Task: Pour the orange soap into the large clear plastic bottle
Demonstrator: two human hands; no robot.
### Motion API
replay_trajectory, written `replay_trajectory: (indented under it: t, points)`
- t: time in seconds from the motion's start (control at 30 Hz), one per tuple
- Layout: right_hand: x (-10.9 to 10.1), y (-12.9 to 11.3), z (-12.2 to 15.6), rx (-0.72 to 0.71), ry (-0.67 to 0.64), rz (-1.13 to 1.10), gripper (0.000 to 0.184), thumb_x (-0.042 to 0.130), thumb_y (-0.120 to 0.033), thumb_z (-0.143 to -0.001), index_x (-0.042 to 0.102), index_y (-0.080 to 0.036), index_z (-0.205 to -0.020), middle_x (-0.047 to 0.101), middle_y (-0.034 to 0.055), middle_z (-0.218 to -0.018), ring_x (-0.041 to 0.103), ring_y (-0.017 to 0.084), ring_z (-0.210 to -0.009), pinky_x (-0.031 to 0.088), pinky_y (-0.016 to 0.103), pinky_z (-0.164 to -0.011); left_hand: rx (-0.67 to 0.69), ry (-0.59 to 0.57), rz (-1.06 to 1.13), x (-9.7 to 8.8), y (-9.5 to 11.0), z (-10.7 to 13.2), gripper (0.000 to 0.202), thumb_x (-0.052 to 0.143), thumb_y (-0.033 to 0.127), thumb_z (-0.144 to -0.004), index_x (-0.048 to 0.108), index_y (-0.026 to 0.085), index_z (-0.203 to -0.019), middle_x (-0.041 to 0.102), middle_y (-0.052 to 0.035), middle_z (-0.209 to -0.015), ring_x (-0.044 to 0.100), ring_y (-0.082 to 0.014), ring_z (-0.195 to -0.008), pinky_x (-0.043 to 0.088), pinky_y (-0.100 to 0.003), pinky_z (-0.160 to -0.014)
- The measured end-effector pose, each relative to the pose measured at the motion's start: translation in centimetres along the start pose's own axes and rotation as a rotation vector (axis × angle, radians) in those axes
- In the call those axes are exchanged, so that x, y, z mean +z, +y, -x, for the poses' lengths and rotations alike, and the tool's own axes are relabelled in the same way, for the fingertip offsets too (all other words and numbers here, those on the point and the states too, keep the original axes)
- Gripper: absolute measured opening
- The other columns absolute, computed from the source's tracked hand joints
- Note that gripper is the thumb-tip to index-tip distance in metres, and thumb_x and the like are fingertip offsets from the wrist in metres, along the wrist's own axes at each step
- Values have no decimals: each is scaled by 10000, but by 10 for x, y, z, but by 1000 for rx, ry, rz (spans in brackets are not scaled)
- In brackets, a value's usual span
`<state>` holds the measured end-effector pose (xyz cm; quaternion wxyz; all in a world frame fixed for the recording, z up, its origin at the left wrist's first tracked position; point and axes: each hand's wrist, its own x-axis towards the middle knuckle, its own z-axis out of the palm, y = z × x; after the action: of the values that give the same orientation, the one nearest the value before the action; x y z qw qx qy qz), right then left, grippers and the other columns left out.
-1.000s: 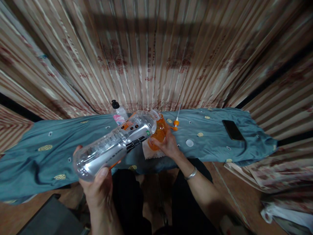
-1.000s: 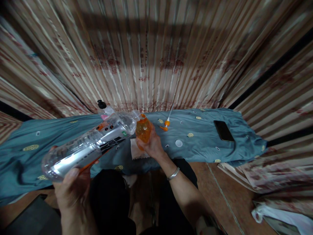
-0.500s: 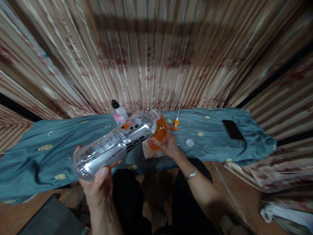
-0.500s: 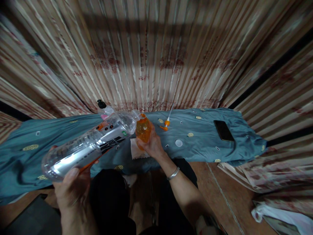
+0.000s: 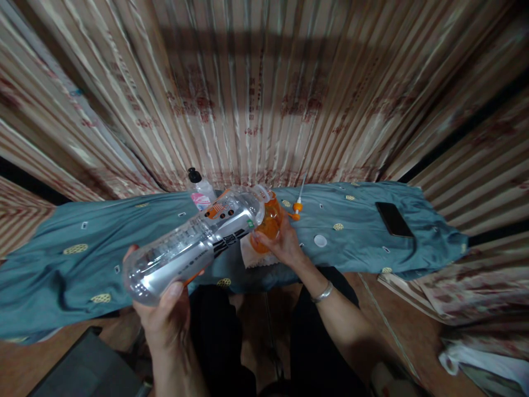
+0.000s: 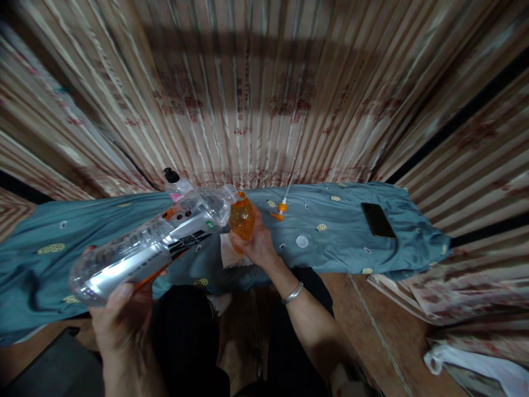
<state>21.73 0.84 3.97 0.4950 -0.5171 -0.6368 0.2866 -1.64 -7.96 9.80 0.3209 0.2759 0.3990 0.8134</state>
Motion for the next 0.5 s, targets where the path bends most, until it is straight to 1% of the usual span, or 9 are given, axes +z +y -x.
replay_trajectory:
  t: [0.1,0.17,0.23,0.37,0.5]
  points:
    - [0,0,0,5,-1,9,935,899,-334,-860,467,-206,-1679,774,156,-1498,767,369,-1386,640,542,-1187,-2,2,6,-2,-1,0,845,1098,335,-374,871,415,-1184,729,-41,-1322,687,-251,-1038,705,-302,-643]
    - [0,-1,0,6,-5,11,934,899,-330,-861,468,-212,-1681,776,151,-1495,769,366,-1382,645,535,-1181,-6,2,9,-2,-2,0,841,1101,340,-372,872,414,-1178,737,-35,-1282,670,-218,-973,711,-310,-667]
    - [0,-1,0,4,-10,4,928,895,-325,-864,468,-210,-1679,778,149,-1492,776,362,-1370,647,530,-1181,-4,-1,6,-1,-1,0,840,1104,345,-368,872,412,-1172,739,-37,-1276,679,-230,-997,711,-310,-674]
    - [0,0,0,6,-9,-7,926,900,-328,-860,471,-217,-1673,785,143,-1482,781,361,-1361,649,536,-1178,9,-12,-4,1,0,0,839,1107,358,-376,867,401,-1179,731,-56,-1345,705,-316,-1170,699,-292,-652]
    - [1,2,0,-9,-1,-1,932,902,-333,-857,470,-211,-1673,780,153,-1488,774,364,-1375,646,537,-1181,8,-16,-8,0,0,0,837,1106,357,-386,860,422,-1183,732,-49,-1337,703,-318,-1173,699,-297,-636]
